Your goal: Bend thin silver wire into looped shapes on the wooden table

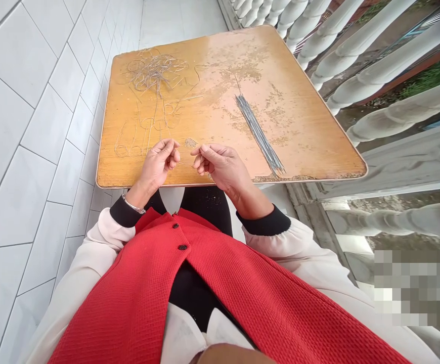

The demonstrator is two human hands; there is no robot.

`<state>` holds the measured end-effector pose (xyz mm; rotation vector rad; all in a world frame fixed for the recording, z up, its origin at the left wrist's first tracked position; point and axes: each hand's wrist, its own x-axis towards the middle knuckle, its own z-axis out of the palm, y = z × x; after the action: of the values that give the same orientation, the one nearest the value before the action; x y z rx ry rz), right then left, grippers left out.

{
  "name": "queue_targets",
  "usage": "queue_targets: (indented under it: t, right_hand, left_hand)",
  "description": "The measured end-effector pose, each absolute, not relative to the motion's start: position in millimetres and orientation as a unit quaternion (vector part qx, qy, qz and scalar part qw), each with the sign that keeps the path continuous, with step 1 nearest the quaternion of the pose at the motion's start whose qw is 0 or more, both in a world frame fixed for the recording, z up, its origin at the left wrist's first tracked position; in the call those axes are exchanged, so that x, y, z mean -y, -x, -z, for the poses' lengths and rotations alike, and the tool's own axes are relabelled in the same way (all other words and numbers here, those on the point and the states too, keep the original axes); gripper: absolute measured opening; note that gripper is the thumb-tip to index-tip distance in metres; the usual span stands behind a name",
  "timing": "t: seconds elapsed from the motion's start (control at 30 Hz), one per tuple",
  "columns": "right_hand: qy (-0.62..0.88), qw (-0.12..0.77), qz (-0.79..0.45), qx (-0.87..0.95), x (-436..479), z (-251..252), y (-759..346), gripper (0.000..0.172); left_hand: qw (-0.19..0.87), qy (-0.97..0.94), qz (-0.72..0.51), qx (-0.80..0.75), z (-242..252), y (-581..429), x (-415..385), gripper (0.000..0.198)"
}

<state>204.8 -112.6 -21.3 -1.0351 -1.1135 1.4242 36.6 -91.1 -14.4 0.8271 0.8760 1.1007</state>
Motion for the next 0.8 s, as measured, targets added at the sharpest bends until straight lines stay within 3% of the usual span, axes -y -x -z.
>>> queue_targets:
  t: [0.33, 0.57, 0.8]
  right_hand:
    - [0.432, 0.536, -0.558, 0.464, 104, 18, -200, 0.036]
    - [0.377, 0.556, -0.609, 0.422, 110, 20, -195, 0.019]
    - [0.364, 0.594, -0.587, 0.412, 116, 22, -185, 0.025]
  left_hand:
    - [0.739, -0.308, -0.503, -0.326, 23, -33, 98, 0.022]
    - [0.712, -0.324, -0.517, -0.346, 21, -37, 104, 0.017]
    - [0.683, -0.315, -0.563, -0.341, 21, -38, 103, 0.018]
